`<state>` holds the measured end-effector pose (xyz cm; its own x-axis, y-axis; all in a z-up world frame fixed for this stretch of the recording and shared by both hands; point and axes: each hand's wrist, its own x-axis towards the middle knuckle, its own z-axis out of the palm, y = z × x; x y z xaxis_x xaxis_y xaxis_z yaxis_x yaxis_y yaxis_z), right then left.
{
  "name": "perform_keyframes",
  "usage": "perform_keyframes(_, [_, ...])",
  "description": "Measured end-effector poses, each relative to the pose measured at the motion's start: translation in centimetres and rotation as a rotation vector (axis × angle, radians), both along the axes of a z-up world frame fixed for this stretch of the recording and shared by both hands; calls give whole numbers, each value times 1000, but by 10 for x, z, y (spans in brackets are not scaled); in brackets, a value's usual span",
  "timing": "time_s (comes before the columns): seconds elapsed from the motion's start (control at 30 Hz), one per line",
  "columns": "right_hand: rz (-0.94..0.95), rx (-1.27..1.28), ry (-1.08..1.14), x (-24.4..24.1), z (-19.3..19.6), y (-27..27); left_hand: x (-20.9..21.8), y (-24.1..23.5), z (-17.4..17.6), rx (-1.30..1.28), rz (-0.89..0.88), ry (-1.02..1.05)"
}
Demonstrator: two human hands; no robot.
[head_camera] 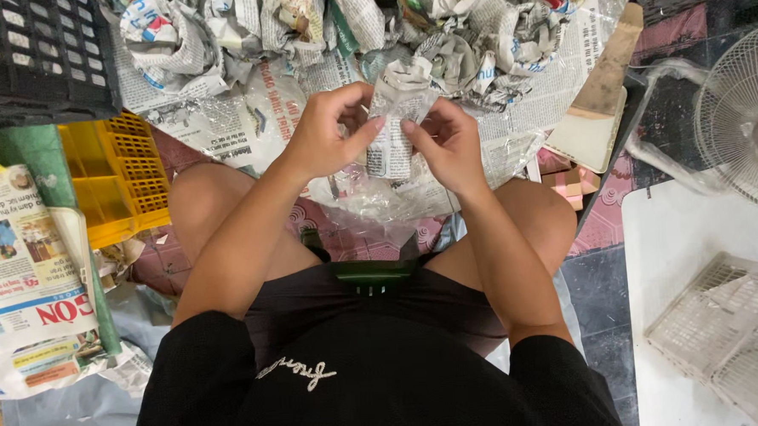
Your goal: The person sits cross-legged and wraps small objects with newspaper and plastic wrap. They fold the newspaper around each item, then enclose it in plastic wrap, repeating the process for several items.
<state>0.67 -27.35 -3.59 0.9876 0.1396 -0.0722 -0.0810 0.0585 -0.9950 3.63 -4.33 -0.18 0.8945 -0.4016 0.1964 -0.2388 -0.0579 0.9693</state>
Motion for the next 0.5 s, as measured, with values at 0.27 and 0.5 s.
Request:
perform_keyframes(0.27, [-1,77,-7,2,3,-3,4,0,-13,-23,-63,99])
perform_keyframes(0.5, [53,147,-21,1,-4,-6,4,-3,-21,-158,-63,194])
